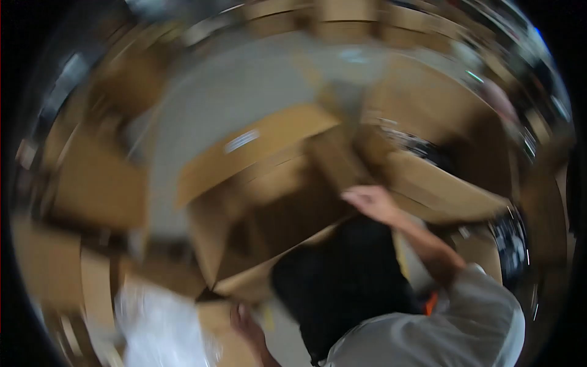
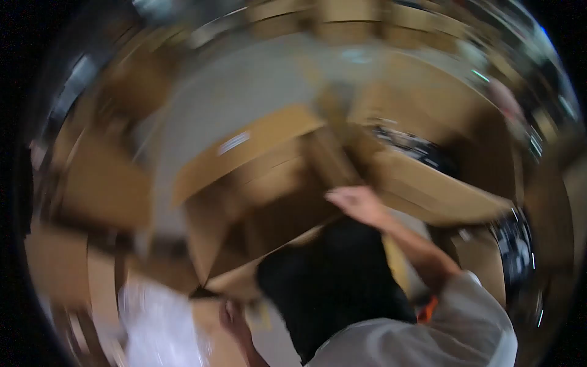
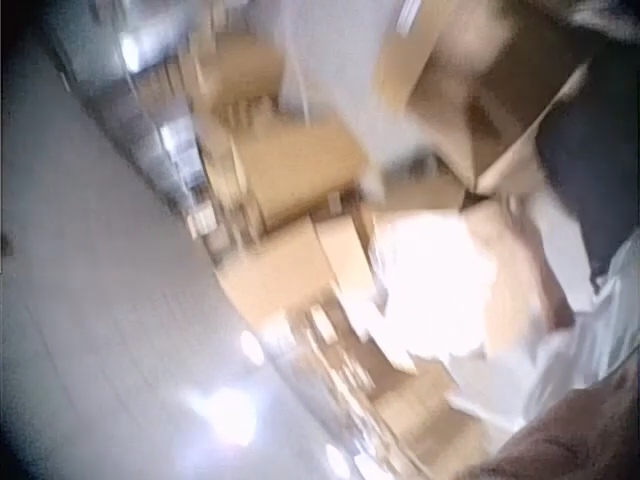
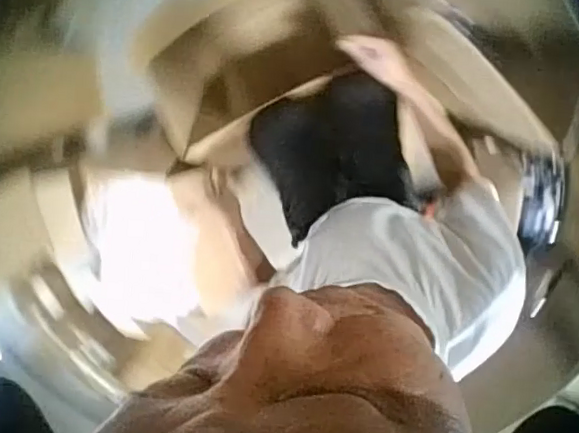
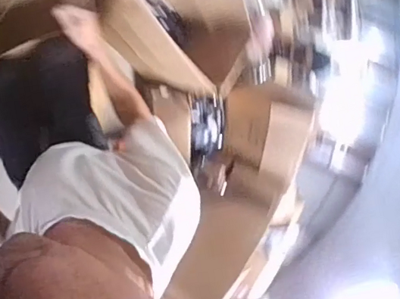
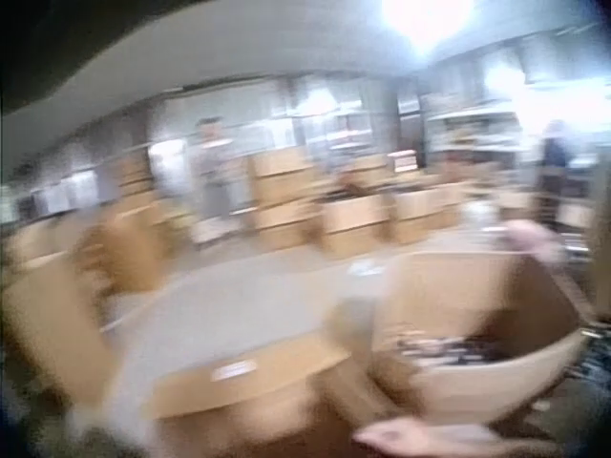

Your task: The person packs black electronic components with wires into a cardboard shipping box by hand, cushioning them with bubble wrap.

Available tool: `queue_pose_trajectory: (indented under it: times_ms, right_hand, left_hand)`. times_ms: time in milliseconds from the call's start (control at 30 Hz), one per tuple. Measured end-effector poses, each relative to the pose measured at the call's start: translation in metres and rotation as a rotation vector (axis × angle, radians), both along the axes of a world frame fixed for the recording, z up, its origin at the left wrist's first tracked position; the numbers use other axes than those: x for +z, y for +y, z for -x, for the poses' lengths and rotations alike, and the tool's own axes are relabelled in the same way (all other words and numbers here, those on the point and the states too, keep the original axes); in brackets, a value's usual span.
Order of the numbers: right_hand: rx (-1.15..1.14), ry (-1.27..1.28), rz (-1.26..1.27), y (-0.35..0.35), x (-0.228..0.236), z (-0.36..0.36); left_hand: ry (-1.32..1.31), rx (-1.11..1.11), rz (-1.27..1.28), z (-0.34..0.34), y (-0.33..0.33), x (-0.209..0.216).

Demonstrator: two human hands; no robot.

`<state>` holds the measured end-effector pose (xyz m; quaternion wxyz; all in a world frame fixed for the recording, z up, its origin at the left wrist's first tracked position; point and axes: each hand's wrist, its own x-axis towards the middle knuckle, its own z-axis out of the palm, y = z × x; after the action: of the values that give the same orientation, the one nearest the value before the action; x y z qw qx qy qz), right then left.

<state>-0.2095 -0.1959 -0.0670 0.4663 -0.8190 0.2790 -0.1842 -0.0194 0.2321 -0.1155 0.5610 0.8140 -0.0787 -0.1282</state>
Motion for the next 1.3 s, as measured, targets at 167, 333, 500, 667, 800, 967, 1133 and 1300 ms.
queue_pose_trajectory:
  times_ms: [167, 333, 500, 667, 800, 967, 1133, 1300]
  right_hand:
    - [-0.203, -0.137, -0.079, 0.037, -0.006, 0.028]
    - [-0.334, -0.305, 0.039, 0.089, -0.032, 0.115]
    - [-0.44, 0.32, -0.363, 0.125, -0.092, 0.227]
    - [-0.695, 0.648, -0.478, 0.214, -0.16, 0.331]
    - [-0.936, 0.62, -0.224, 0.276, -0.187, 0.424]
    - [-1.411, 0.589, -0.443, 0.271, -0.242, 0.489]
    - [-1.025, 0.375, -0.234, 0.223, -0.162, 0.432]
    - [-0.61, -0.187, -0.088, 0.143, -0.102, 0.302]
  left_hand:
    - [-0.443, -0.347, -0.571, 0.026, -0.073, 0.07]
    - [-0.584, -0.473, -0.247, 0.063, -0.196, 0.121]
    - [-0.544, -1.131, -0.703, 0.09, -0.24, 0.136]
    - [-0.463, -1.093, -0.542, 0.068, -0.236, 0.116]
    - [-0.441, -1.001, -0.59, 0.074, -0.242, 0.113]
    - [-0.498, -0.965, -0.603, 0.092, -0.248, 0.13]
    - [-0.485, -1.058, -0.568, 0.064, -0.244, 0.106]
    - [-0.468, -0.908, -0.533, 0.064, -0.221, 0.104]
